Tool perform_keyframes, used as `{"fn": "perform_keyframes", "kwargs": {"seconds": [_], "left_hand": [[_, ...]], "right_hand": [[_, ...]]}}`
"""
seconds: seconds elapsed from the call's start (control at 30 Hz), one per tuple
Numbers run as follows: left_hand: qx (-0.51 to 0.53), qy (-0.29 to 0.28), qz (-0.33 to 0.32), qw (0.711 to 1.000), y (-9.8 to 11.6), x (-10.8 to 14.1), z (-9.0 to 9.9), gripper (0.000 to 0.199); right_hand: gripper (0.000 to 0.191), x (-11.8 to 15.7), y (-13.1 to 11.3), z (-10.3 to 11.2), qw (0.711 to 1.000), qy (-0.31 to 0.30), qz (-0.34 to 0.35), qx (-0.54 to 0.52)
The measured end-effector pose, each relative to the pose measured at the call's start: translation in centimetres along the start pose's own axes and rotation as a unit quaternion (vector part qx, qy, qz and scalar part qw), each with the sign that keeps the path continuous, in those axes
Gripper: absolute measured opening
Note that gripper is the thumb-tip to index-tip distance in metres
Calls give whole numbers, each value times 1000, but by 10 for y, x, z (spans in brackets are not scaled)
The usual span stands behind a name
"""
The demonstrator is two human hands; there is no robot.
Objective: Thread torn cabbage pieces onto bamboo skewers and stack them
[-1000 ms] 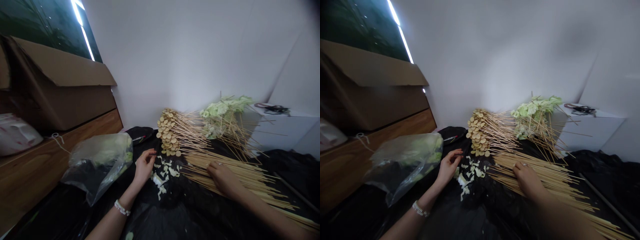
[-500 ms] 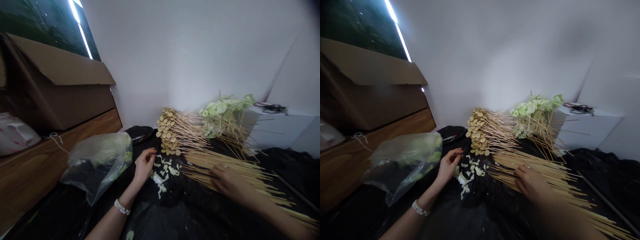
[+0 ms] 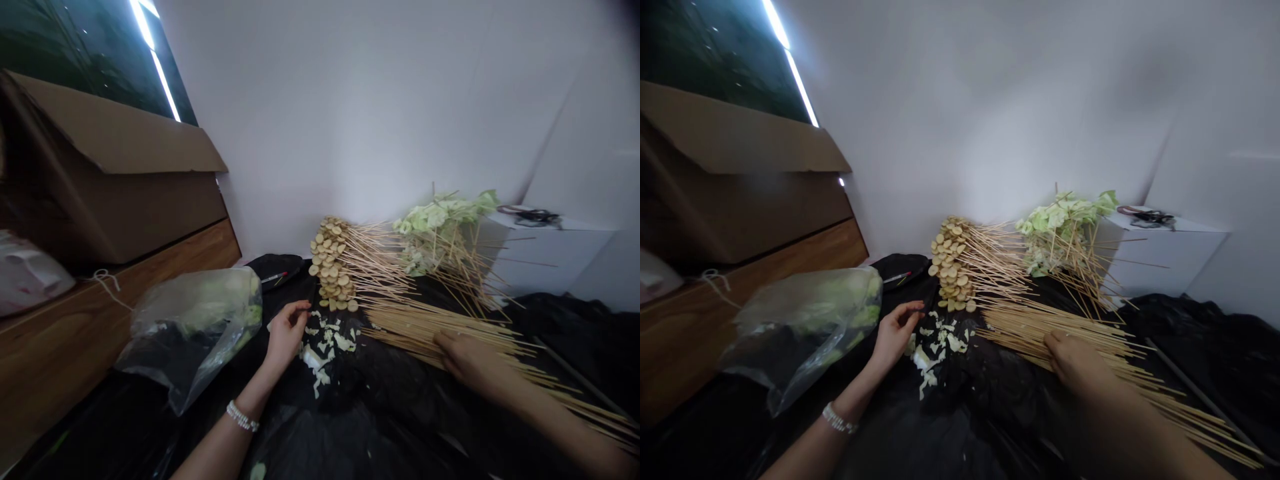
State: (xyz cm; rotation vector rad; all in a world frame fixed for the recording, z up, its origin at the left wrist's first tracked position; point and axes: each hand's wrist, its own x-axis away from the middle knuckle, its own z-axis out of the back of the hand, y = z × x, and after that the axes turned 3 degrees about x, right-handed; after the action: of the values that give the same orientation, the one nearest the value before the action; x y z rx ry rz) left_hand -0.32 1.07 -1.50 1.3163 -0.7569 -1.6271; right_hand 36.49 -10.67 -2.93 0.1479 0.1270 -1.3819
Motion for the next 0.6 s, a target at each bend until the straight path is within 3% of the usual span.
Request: {"fn": "perform_keyframes", "kwargs": {"seconds": [0.1,0.23,0.43,0.6], "left_hand": [[3,2,3,1000,2,0,0,19],[0,-2,-1,1000,1,0,0,19],[-8,-2,3,1000,-2,-1,1,20],[-5,0,4,1000,2,0,1,20]], "right_hand": [[23,-13,2,21,997,-67,7,-31],[22,-30,-7,43,991,-103,37,-76],[25,-48,-20,46,991,-66,70,-97],[27,-48,-7,44,992,-40,42,-108]]}}
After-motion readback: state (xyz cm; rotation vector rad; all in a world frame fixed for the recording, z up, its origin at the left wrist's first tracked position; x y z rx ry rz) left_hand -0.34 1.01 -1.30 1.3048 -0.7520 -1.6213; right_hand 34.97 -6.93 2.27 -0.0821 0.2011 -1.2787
